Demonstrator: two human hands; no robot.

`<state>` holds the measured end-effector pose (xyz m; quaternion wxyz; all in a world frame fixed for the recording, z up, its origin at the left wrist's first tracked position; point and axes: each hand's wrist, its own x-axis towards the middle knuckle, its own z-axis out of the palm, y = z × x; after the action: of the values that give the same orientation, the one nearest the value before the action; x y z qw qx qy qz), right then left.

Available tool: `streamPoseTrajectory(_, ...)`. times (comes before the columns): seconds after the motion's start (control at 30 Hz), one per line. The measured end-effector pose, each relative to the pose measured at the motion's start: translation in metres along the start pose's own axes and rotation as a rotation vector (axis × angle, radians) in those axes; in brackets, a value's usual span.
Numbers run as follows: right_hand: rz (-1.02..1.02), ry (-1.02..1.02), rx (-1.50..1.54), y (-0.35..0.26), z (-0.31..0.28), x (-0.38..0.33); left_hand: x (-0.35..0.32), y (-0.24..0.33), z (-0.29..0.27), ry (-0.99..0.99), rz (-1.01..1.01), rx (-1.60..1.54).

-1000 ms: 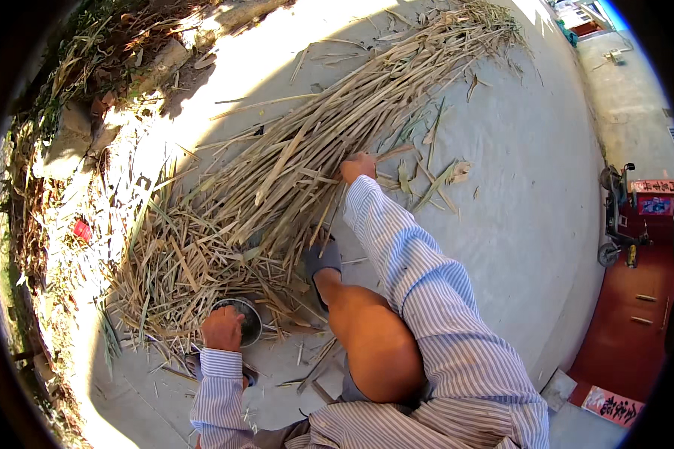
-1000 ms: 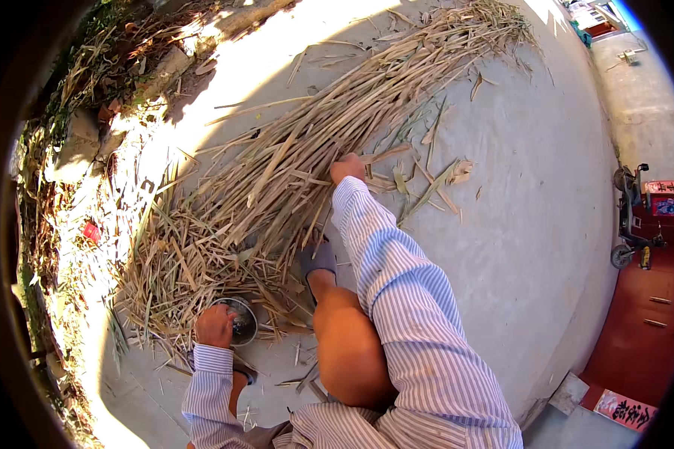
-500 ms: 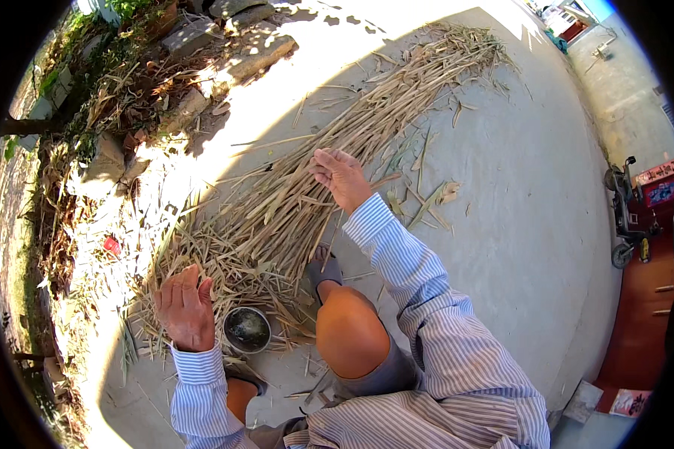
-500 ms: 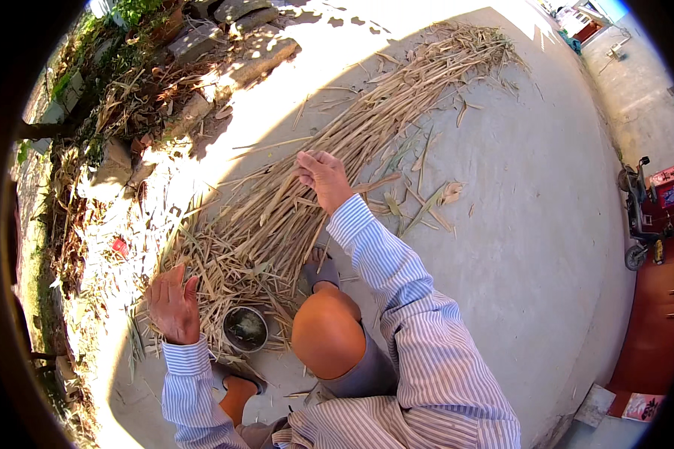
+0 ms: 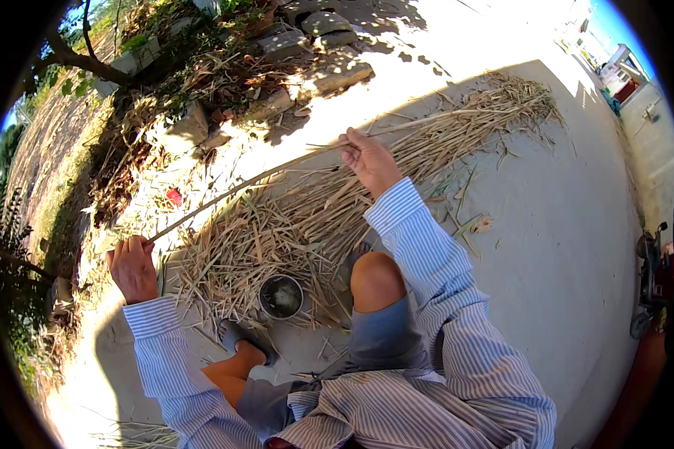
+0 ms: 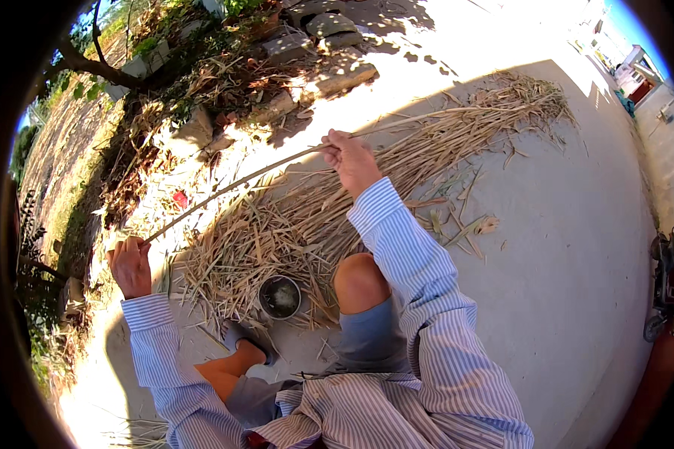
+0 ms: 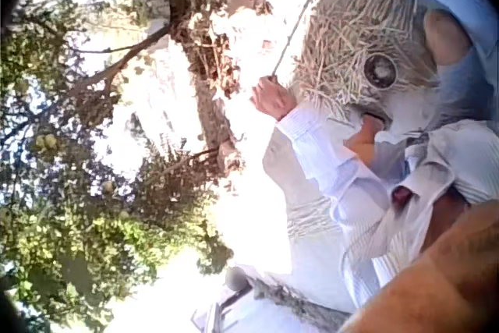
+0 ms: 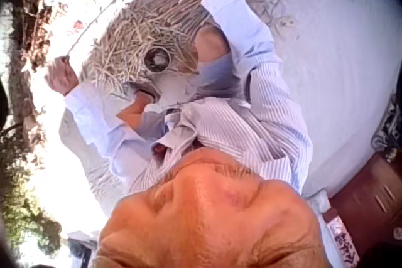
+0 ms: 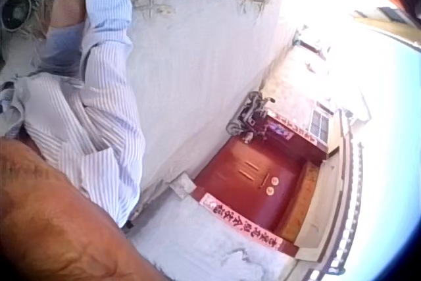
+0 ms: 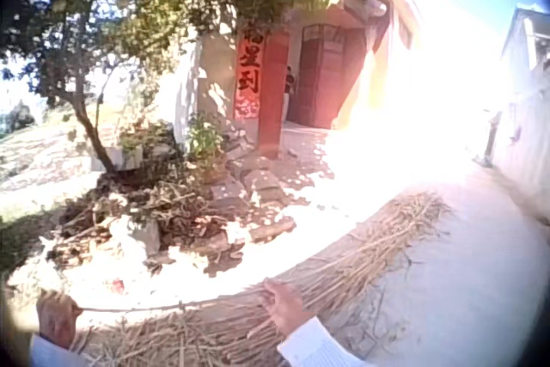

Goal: The person sits on the ground and repeatedly strips thin fibers from long dried plant stalks by hand. The separated fibers are placed into a small metal bowl while the remaining stalks are set aside.

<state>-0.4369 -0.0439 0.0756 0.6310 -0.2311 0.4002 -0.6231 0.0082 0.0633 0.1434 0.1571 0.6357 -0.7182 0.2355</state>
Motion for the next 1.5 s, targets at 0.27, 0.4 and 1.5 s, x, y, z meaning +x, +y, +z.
streamPoseTrajectory(0.27, -0.101, -0.121, -0.218, 0.024, 0.078, -0.027, -0.036, -0.034, -0.012, 0.054, 0.012, 0.035)
streamPoseTrajectory(0.4, -0.118, -0.216, -0.262, 0.060, 0.114, -0.043, -0.025, 0.017, 0.006, 0.161, 0.095, -0.260)
streamPoseTrajectory(1.5, 0.029, -0.408, -0.227, 0.092, 0.108, -0.008, -0.026, 0.025, 0.072, -0.220, -0.261, -0.891)
